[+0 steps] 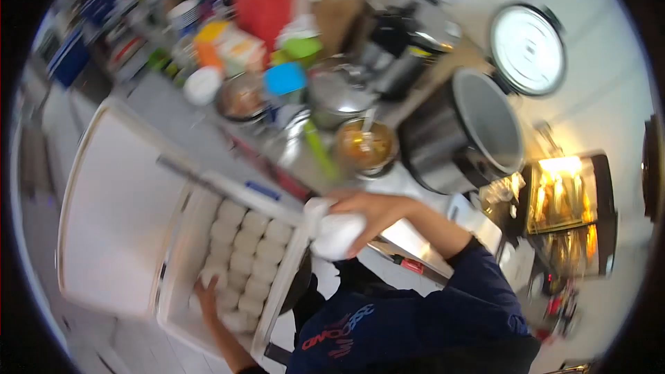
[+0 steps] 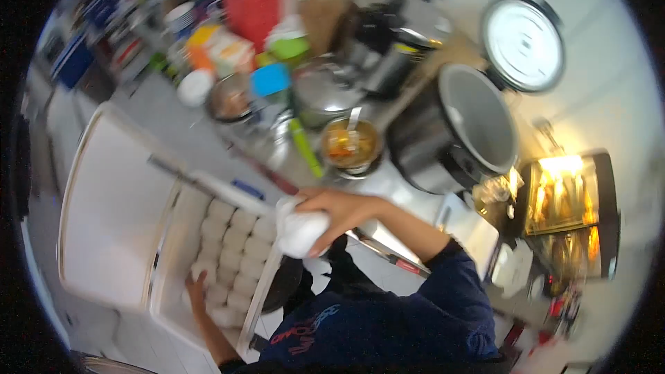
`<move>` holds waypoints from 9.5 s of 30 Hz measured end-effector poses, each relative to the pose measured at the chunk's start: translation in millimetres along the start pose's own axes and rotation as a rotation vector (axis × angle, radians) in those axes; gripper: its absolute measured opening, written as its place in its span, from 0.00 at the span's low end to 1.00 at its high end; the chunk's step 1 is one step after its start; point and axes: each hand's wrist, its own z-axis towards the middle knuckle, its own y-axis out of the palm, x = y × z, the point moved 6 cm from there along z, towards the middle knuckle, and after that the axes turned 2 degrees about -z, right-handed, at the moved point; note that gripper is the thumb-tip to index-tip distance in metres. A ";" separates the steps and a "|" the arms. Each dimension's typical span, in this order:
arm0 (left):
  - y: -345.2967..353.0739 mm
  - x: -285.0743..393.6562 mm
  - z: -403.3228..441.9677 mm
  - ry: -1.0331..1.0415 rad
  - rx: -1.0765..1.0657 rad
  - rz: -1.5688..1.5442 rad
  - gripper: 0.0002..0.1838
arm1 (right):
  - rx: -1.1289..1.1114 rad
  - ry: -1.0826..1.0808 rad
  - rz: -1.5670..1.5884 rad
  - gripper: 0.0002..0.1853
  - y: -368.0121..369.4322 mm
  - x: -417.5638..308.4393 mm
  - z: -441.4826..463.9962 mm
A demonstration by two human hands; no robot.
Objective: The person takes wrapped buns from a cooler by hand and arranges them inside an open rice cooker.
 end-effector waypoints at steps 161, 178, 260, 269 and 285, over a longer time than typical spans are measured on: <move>-0.7 -31.3 -42.8 0.186 0.113 0.714 0.55 | -0.076 0.197 -0.018 0.11 72.6 39.4 56.1; -58.5 -17.3 -73.5 -0.089 -0.014 0.062 0.33 | -0.690 -0.169 -0.831 0.32 393.0 107.5 194.4; 355.9 358.2 -193.9 0.151 -0.680 -1.223 0.36 | -0.003 0.882 -0.919 0.27 -350.5 261.7 -355.5; 483.9 582.3 -307.6 0.339 -1.158 -0.719 0.33 | 0.248 0.204 0.781 0.43 -284.7 87.4 -303.6; 491.8 570.2 -283.3 0.127 -0.947 -1.003 0.24 | -0.040 0.836 0.532 0.32 -267.9 277.2 -314.4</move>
